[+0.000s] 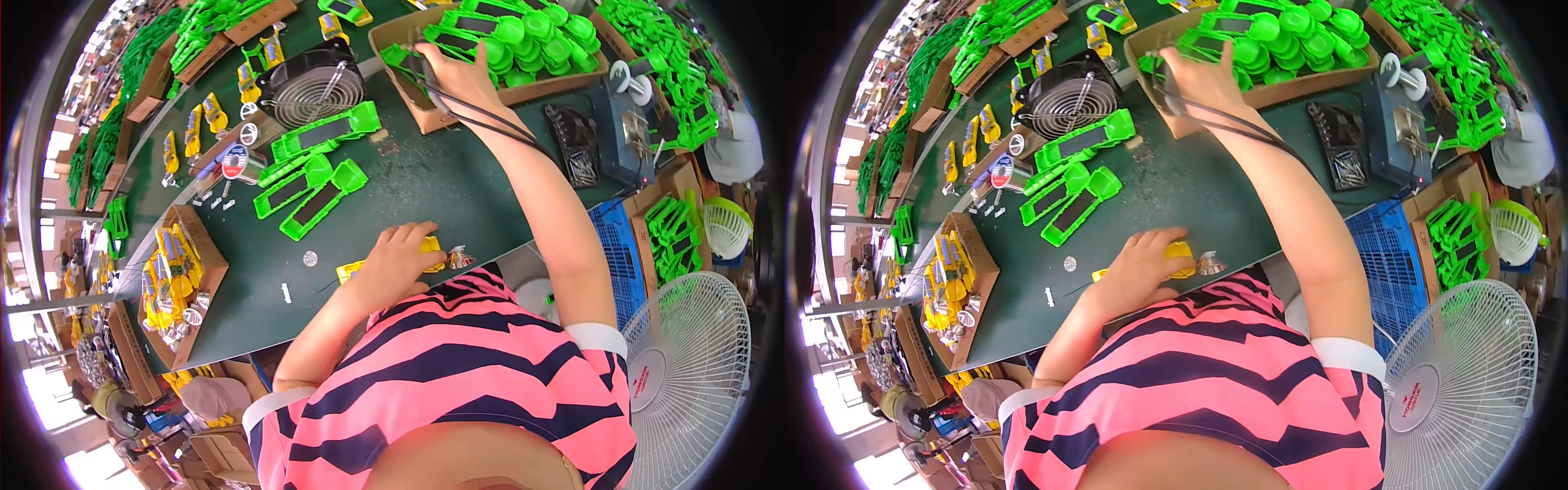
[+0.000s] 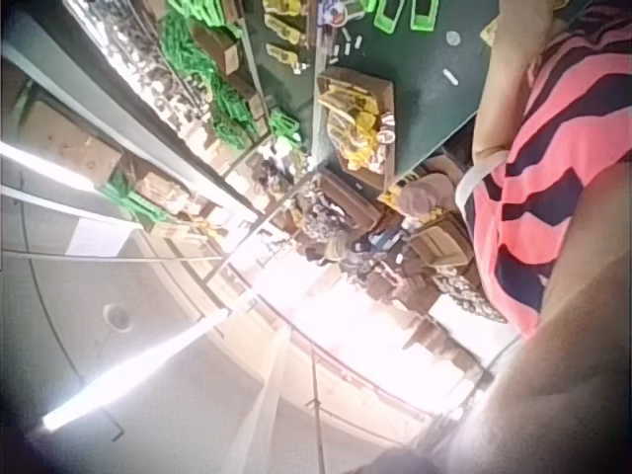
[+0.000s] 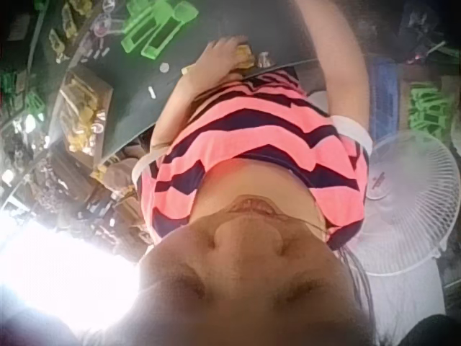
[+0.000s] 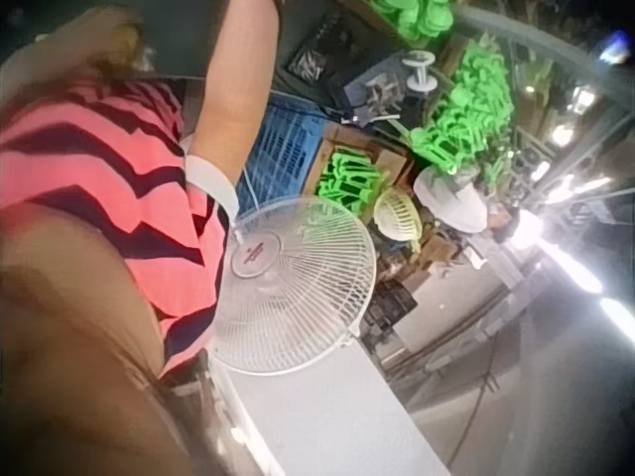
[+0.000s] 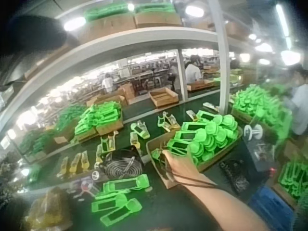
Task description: The person solders electronic components and wires into plastic flashlight casings using a soldering iron, tests the flashlights, and places assembled flashlights onto a conveyor belt.
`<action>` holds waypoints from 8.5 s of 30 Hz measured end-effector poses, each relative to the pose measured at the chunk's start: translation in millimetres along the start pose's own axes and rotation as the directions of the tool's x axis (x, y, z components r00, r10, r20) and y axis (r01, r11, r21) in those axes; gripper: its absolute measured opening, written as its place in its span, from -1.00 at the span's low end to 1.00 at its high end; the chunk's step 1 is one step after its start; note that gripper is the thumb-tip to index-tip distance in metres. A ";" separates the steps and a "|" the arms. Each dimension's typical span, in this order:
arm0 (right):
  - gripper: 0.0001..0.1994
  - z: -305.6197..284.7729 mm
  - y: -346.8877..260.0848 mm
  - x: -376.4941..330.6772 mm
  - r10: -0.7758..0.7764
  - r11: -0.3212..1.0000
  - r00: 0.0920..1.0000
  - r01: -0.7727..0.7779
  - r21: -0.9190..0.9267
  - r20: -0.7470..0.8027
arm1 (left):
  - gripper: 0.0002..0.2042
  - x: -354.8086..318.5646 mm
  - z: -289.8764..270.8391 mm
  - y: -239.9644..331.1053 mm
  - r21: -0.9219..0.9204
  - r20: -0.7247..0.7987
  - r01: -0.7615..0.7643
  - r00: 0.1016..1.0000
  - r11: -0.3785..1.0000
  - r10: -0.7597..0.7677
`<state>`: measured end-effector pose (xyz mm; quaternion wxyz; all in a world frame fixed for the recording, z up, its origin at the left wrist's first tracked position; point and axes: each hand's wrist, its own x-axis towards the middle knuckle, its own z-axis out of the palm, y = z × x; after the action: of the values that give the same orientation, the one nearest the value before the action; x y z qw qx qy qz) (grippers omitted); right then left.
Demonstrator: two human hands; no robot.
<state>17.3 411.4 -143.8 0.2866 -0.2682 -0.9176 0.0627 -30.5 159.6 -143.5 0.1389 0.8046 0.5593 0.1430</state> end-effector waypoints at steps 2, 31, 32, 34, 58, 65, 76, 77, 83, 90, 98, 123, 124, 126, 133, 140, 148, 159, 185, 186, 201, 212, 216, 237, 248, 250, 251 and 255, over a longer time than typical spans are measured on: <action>-0.65 1.3 7.7 0.9 0.043 0.999 0.996 -0.043 0.001 0.072 | -0.64 -1.7 2.4 -2.3 -0.188 -0.026 0.029 0.999 0.982 -0.034; -0.68 -50.2 -33.4 -194.6 -0.173 0.904 0.975 0.101 0.416 0.139 | -0.93 -24.8 17.6 -7.3 -0.127 -0.595 0.482 0.663 0.867 -0.455; -0.70 -55.5 -38.3 -189.3 -0.159 0.933 0.975 0.097 0.347 0.155 | -0.93 -23.7 15.7 -11.1 -0.127 -0.595 0.486 0.660 0.864 -0.459; -0.77 -49.6 -51.7 -183.3 -0.130 0.845 0.990 0.139 0.516 -0.054 | -0.96 -24.2 11.6 -20.0 -0.027 -0.379 0.455 0.819 0.890 -0.430; -0.85 -21.9 -61.4 -188.6 0.427 0.019 0.694 -0.648 0.762 0.579 | -0.95 -8.9 14.1 -24.0 0.297 -0.084 0.460 0.886 0.837 -0.457; -0.83 -33.6 -55.7 -197.7 0.508 0.010 0.742 -0.513 0.858 0.437 | -0.96 -8.1 15.2 -24.6 0.311 -0.085 0.468 0.881 0.828 -0.466; -0.59 -56.7 -33.1 -208.3 0.146 0.862 0.981 -0.189 0.471 0.125 | -0.96 -9.5 15.0 -23.8 0.287 -0.106 0.483 0.874 0.827 -0.473; -0.48 -52.3 -32.0 -210.7 0.172 0.819 0.970 -0.239 0.522 0.174 | -0.96 -9.7 15.1 -23.8 0.282 -0.112 0.482 0.875 0.829 -0.471; -0.45 -51.4 -34.3 -204.7 0.122 0.828 0.962 -0.235 0.510 0.244 | -0.96 -10.0 17.1 -24.4 0.281 -0.133 0.486 0.873 0.827 -0.468; -0.47 -50.3 -31.4 -205.9 0.147 0.807 0.957 -0.262 0.529 0.250 | -0.96 -11.3 16.7 -23.7 0.281 -0.135 0.497 0.868 0.821 -0.479; -0.47 -52.3 -29.8 -204.8 0.152 0.800 0.953 -0.274 0.534 0.262 | -0.90 -7.0 -15.6 9.9 0.027 -0.289 0.325 0.908 0.945 -0.304; -0.71 -47.7 -29.0 -173.3 0.023 0.708 0.992 -0.105 0.699 0.125 | -0.89 5.3 50.6 -2.6 -0.075 -0.458 0.277 0.844 0.958 -0.280; -0.73 -50.5 -24.6 -173.1 -0.012 0.742 0.997 -0.043 0.669 0.077 | -0.89 5.6 50.0 -1.3 -0.076 -0.457 0.279 0.844 0.957 -0.282; -0.81 -55.9 -17.0 -175.1 -0.032 0.768 0.999 0.018 0.640 0.011 | -0.97 7.6 48.4 1.7 -0.104 -0.408 0.375 0.829 0.921 -0.384; -0.88 -63.4 -13.5 -181.3 0.398 0.221 0.846 -0.465 0.857 0.356 | -0.98 17.2 50.0 -2.8 -0.090 -0.357 0.483 0.801 0.871 -0.481; -0.88 -46.5 -9.1 -184.7 0.335 0.203 0.820 -0.543 0.815 0.464 | -0.99 18.0 49.7 -1.1 -0.072 -0.344 0.499 0.800 0.864 -0.491; -0.87 -38.0 -9.1 -194.9 0.336 0.211 0.844 -0.500 0.840 0.418 | -0.97 19.0 53.9 -1.2 0.007 -0.355 0.496 0.813 0.868 -0.462; -0.82 -57.7 -17.8 -206.4 0.341 0.317 0.916 -0.325 0.891 0.213 | -0.97 18.8 55.2 -2.2 0.048 -0.346 0.493 0.824 0.868 -0.449; -0.20 -39.3 -69.0 -191.5 0.055 0.783 0.960 -0.212 0.585 0.275 | -0.88 -20.6 37.7 14.0 -0.495 -0.454 0.421 0.621 0.760 -0.639; -0.20 -38.2 -67.4 -186.3 0.064 0.784 0.960 -0.218 0.581 0.273 | -0.89 -18.0 44.9 11.4 -0.484 -0.505 0.374 0.619 0.791 -0.602; -0.76 -64.2 -51.7 -213.1 0.077 0.832 0.997 -0.061 0.551 -0.007 | -0.91 -10.8 44.4 5.2 -0.478 -0.437 0.435 0.636 0.763 -0.636; -0.81 -40.4 -75.5 -233.7 0.666 0.032 0.678 -0.444 0.896 0.312 | -0.92 -4.8 44.0 7.4 -0.375 -0.432 0.480 0.666 0.793 -0.608; -0.81 -33.4 -71.4 -238.0 0.586 0.226 0.791 -0.370 0.901 0.177 | -0.91 -4.6 42.0 8.0 -0.389 -0.420 0.484 0.665 0.784 -0.618; -0.79 -54.5 -60.6 -228.1 0.637 0.197 0.762 -0.303 0.932 0.114 | -0.89 -1.2 39.0 6.5 -0.374 -0.383 0.490 0.692 0.787 -0.612; -0.82 -45.2 -49.9 -238.6 0.533 0.455 0.846 -0.294 0.841 0.008 | -0.88 -4.2 35.7 2.9 -0.380 -0.324 0.492 0.723 0.783 -0.611; -0.83 -44.2 -44.6 -239.5 0.481 0.507 0.877 -0.266 0.820 -0.013 | -0.87 -5.5 34.8 2.0 -0.388 -0.316 0.486 0.728 0.783 -0.608; -0.83 -43.8 -43.1 -239.6 0.428 0.556 0.903 -0.236 0.797 -0.031 | -0.87 -5.5 34.7 1.7 -0.395 -0.307 0.480 0.735 0.783 -0.605; -0.82 -48.9 -55.2 -232.3 0.538 0.454 0.843 -0.288 0.843 -0.002 | -0.81 -10.0 26.0 11.1 -0.438 -0.379 0.432 0.706 0.788 -0.598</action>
<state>180.2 240.0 -202.9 0.4741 -0.3271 -0.6389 0.5099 -14.3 144.8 -163.9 0.1512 0.5143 0.7496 0.3883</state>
